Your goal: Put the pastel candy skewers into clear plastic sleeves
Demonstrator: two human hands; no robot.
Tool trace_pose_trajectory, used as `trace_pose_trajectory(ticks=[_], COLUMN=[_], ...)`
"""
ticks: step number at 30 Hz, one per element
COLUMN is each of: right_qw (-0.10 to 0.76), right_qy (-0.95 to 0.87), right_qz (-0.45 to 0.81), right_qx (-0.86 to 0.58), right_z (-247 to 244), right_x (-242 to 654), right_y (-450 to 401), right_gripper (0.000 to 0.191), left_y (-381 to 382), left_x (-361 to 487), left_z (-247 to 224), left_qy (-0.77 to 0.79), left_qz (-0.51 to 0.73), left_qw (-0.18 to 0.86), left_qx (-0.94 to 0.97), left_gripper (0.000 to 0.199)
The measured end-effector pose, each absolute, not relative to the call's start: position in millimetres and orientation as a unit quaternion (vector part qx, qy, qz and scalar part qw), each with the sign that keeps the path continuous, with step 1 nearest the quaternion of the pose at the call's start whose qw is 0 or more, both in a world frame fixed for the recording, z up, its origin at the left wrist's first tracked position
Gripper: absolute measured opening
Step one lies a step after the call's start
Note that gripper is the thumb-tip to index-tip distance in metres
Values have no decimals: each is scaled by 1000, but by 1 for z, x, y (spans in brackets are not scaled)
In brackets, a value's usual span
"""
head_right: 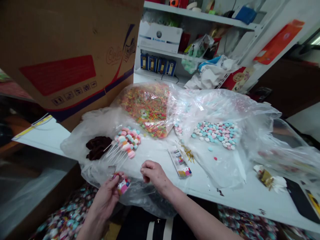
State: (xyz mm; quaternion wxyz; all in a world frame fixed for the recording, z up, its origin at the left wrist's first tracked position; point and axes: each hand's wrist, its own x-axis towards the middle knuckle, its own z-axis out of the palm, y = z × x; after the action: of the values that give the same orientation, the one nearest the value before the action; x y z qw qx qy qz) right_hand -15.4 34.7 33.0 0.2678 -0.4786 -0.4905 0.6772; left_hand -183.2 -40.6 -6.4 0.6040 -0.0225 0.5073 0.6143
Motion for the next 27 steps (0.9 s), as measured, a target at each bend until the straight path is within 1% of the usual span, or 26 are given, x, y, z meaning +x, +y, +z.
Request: trace_pose_trajectory(ticks=[2, 6, 9, 13, 15, 19, 21, 24, 27], right_qw=[234, 196, 181, 157, 149, 168, 199, 240, 236], right_qy=[-482, -472, -471, -492, -498, -498, -510, -551, -604], right_qz=[682, 688, 684, 670, 666, 663, 651, 613, 563], right_qx=[-497, -515, -527, -534, -535, -533, -526, -513, -512], right_z=[30, 20, 14, 12, 11, 7, 5, 1, -1], right_x=[9, 44, 61, 77, 84, 99, 109, 127, 143], right_y=[19, -8, -17, -18, -17, -13, -11, -7, -5], right_gripper=[18, 20, 19, 10, 7, 12, 15, 16, 15], left_y=[-33, -17, -10, -6, -4, 1, 6, 13, 19], left_x=[-179, -173, -164, -138, -120, -90, -81, -74, -67], left_z=[-2, 2, 6, 8, 8, 12, 18, 24, 26], left_qy=[495, 480, 491, 502, 510, 482, 482, 519, 540], left_qz=[641, 701, 685, 669, 665, 667, 654, 633, 605], left_qw=[586, 526, 537, 548, 545, 564, 577, 566, 573], left_qx=[-25, -43, -25, 4, 18, 63, 84, 98, 120], left_gripper=[2, 10, 11, 5, 5, 5, 4, 3, 6])
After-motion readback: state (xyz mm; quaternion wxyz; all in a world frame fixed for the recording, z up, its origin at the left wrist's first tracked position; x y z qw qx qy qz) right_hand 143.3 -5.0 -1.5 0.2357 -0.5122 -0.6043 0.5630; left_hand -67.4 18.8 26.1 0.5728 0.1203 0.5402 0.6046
